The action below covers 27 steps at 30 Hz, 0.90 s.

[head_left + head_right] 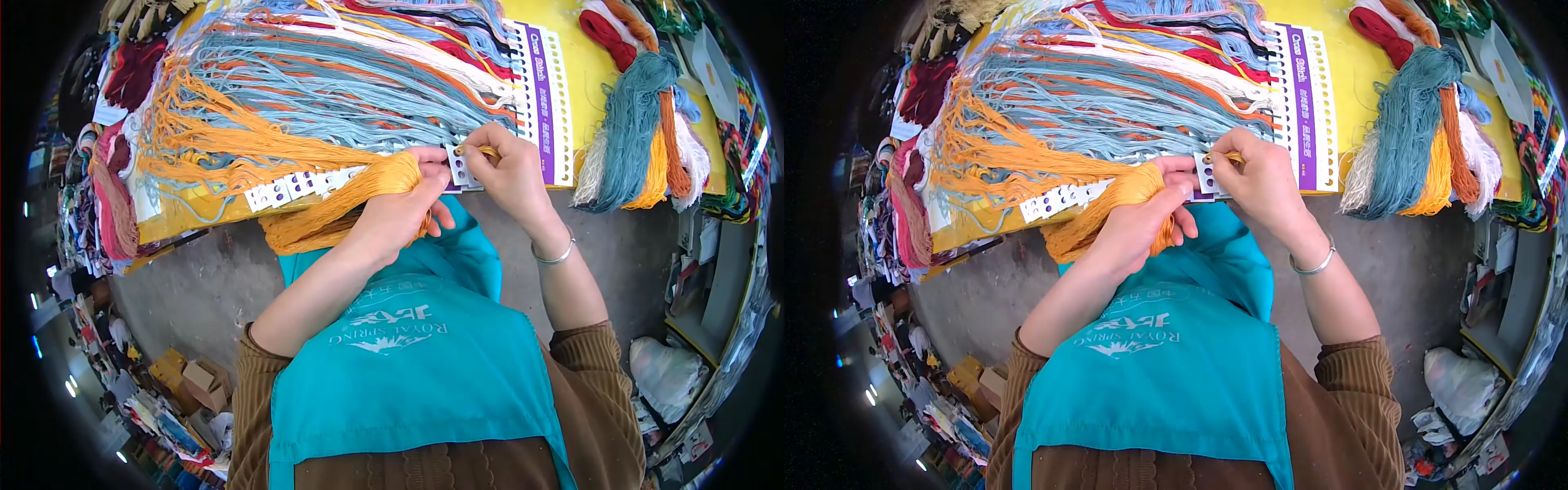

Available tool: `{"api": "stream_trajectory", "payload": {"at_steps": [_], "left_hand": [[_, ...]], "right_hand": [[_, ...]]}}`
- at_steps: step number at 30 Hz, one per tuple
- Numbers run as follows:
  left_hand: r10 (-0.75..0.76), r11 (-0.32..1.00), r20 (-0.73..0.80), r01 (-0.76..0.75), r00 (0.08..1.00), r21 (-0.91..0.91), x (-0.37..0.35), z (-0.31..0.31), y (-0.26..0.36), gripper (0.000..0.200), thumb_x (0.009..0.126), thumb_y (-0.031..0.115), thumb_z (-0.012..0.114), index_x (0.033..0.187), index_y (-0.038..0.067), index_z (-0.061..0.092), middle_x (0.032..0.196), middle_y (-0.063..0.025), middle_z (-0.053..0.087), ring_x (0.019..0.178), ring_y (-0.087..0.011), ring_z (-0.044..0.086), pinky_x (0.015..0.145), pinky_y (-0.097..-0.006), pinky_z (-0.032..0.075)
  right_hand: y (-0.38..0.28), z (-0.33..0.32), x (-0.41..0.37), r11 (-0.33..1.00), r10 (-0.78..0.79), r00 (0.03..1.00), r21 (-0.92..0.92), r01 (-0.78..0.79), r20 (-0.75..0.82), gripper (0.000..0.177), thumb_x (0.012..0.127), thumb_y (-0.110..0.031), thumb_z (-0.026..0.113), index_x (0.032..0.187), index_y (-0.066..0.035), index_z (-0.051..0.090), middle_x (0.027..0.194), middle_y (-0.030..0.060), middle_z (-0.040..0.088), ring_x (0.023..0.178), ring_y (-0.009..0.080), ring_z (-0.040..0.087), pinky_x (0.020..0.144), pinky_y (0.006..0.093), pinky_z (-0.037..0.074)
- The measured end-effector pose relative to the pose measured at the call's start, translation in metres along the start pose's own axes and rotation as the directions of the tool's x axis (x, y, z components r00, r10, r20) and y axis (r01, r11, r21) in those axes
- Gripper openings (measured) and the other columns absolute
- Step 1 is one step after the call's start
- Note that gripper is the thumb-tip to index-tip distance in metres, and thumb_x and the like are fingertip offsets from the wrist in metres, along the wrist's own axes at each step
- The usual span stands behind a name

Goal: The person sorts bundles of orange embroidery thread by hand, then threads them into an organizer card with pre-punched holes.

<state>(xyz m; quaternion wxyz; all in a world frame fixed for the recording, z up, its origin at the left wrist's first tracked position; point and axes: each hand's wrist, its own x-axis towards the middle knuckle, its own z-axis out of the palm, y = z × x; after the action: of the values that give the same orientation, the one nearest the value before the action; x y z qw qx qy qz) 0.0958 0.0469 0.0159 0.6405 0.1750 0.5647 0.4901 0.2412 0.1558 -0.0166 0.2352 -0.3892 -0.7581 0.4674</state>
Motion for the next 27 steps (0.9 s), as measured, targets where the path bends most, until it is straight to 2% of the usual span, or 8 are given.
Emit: {"api": "stream_trajectory", "payload": {"at_steps": [5, 8, 11, 14, 17, 20, 23, 27], "left_hand": [[0.001, 1.000, -0.045, -0.002, 0.999, -0.027, 0.013, 0.003, -0.003, 0.033, 0.094, 0.011, 0.052, 0.124, -0.002, 0.048, 0.091, -0.0090, 0.061, 0.052, -0.0118, 0.056, 0.044, -0.0236, 0.042], [0.016, 1.000, -0.059, -0.017, 0.998, -0.013, 0.019, 0.005, -0.006, 0.033, 0.093, 0.012, 0.054, 0.122, -0.004, 0.050, 0.082, -0.0070, 0.061, 0.053, -0.0111, 0.056, 0.043, -0.0236, 0.041], [-0.025, 1.000, -0.070, 0.026, 0.997, 0.014, 0.023, 0.009, -0.003, 0.027, 0.094, 0.014, 0.053, 0.116, -0.002, 0.053, 0.077, -0.0059, 0.060, 0.053, -0.0104, 0.056, 0.044, -0.0231, 0.041], [-0.040, 0.998, -0.144, 0.047, 0.989, 0.048, 0.025, 0.014, -0.002, 0.021, 0.095, 0.015, 0.052, 0.109, 0.000, 0.056, 0.075, -0.0052, 0.060, 0.053, -0.0097, 0.056, 0.045, -0.0220, 0.041], [-0.020, 0.980, -0.125, 0.044, 0.992, 0.192, 0.031, 0.005, -0.008, 0.017, 0.096, 0.017, 0.051, 0.105, 0.002, 0.055, 0.077, -0.0058, 0.062, 0.053, -0.0089, 0.056, 0.045, -0.0215, 0.041], [0.074, 0.958, -0.184, -0.019, 0.980, 0.285, 0.019, -0.005, -0.001, 0.017, 0.096, 0.016, 0.051, 0.105, 0.002, 0.054, 0.080, -0.0065, 0.064, 0.052, -0.0083, 0.055, 0.044, -0.0211, 0.040], [0.107, 0.957, -0.241, -0.034, 0.965, 0.290, 0.014, -0.020, 0.001, 0.017, 0.096, 0.016, 0.052, 0.106, 0.002, 0.054, 0.082, -0.0073, 0.065, 0.052, -0.0078, 0.055, 0.043, -0.0206, 0.040], [0.033, 0.989, -0.187, -0.004, 0.982, 0.151, 0.008, -0.013, 0.008, 0.015, 0.095, 0.016, 0.056, 0.101, 0.002, 0.058, 0.078, -0.0047, 0.063, 0.052, -0.0074, 0.054, 0.043, -0.0200, 0.039]], "right_hand": [[-0.003, 0.000, -0.001, 1.000, -0.004, 1.000, -0.020, 0.003, -0.009, 0.007, 0.081, -0.007, 0.065, 0.085, -0.001, 0.062, 0.070, 0.0093, 0.065, 0.059, 0.0133, 0.060, 0.056, 0.0280, 0.048], [0.000, 0.000, -0.001, 0.998, -0.050, 0.999, 0.033, 0.050, 0.008, 0.007, 0.082, -0.006, 0.065, 0.084, 0.000, 0.063, 0.069, 0.0084, 0.065, 0.058, 0.0115, 0.059, 0.055, 0.0268, 0.048], [0.002, 0.000, -0.001, 0.995, -0.008, 1.000, 0.100, 0.006, 0.022, 0.007, 0.082, -0.006, 0.065, 0.085, 0.000, 0.065, 0.070, 0.0076, 0.065, 0.059, 0.0097, 0.059, 0.055, 0.0252, 0.048], [0.002, -0.003, 0.000, 0.991, 0.016, 0.998, 0.135, -0.023, 0.056, 0.009, 0.083, -0.007, 0.065, 0.087, 0.001, 0.066, 0.073, 0.0078, 0.067, 0.062, 0.0098, 0.061, 0.056, 0.0252, 0.049], [0.005, -0.002, 0.001, 0.992, -0.051, 0.997, 0.119, 0.044, 0.055, 0.012, 0.083, -0.008, 0.066, 0.091, 0.001, 0.066, 0.075, 0.0091, 0.068, 0.065, 0.0110, 0.064, 0.057, 0.0260, 0.050], [-0.001, -0.004, 0.003, 0.985, 0.056, 0.991, 0.157, -0.075, 0.119, 0.016, 0.083, -0.010, 0.067, 0.094, 0.002, 0.065, 0.076, 0.0101, 0.068, 0.066, 0.0133, 0.065, 0.059, 0.0275, 0.051], [0.002, -0.004, 0.005, 0.994, 0.011, 0.991, 0.105, -0.026, 0.134, 0.020, 0.083, -0.012, 0.068, 0.096, 0.001, 0.064, 0.074, 0.0106, 0.067, 0.065, 0.0142, 0.065, 0.059, 0.0283, 0.050], [-0.006, -0.007, 0.008, 0.997, 0.073, 0.976, -0.025, -0.069, 0.204, 0.022, 0.082, -0.016, 0.070, 0.095, 0.000, 0.063, 0.070, 0.0106, 0.065, 0.064, 0.0153, 0.065, 0.057, 0.0296, 0.049]]}}
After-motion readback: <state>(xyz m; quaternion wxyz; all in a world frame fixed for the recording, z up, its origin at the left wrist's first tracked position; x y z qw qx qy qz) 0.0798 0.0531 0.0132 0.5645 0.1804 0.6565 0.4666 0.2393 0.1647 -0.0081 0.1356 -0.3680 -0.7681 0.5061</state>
